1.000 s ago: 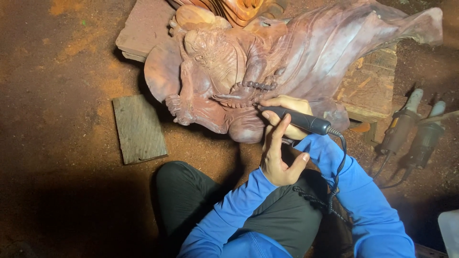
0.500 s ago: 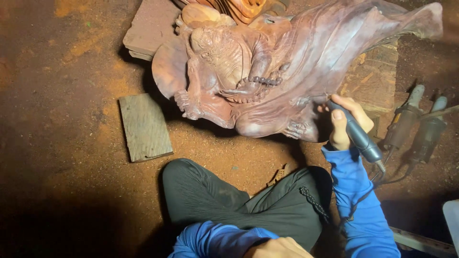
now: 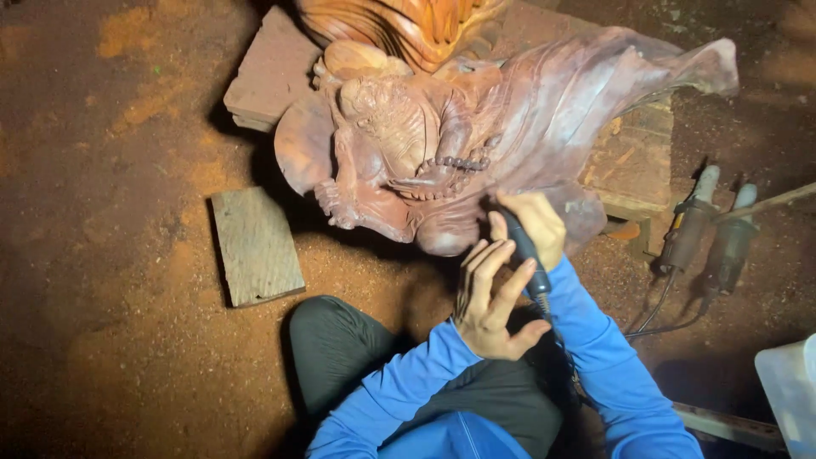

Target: Using a handheld rotary tool to carve and refine intricate details on a wooden statue.

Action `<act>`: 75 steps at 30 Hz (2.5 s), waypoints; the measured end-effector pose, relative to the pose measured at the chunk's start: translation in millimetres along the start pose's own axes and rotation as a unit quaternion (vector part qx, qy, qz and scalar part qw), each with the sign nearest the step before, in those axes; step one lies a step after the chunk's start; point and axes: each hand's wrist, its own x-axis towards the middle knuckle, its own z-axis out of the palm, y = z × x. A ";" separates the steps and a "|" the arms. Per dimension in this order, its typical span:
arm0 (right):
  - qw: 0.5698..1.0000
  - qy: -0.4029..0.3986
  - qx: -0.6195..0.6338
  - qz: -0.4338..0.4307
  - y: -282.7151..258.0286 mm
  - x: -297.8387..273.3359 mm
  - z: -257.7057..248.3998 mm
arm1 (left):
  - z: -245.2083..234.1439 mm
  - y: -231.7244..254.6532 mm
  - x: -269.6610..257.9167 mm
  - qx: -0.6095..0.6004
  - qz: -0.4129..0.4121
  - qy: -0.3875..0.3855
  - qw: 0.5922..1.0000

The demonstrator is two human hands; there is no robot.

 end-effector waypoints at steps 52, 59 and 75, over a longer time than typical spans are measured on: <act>0.985 -0.125 -0.072 -0.090 27.8 2.9 24.7 | -1.4 -90.6 29.2 0.014 0.219 -0.004 0.976; 0.985 -0.119 -0.070 -0.102 24.9 5.5 21.5 | 1.0 -90.8 25.7 0.013 0.227 0.004 0.974; 0.987 -0.118 -0.056 -0.095 16.3 13.4 20.2 | -0.1 -93.4 22.8 0.012 0.232 -0.014 0.973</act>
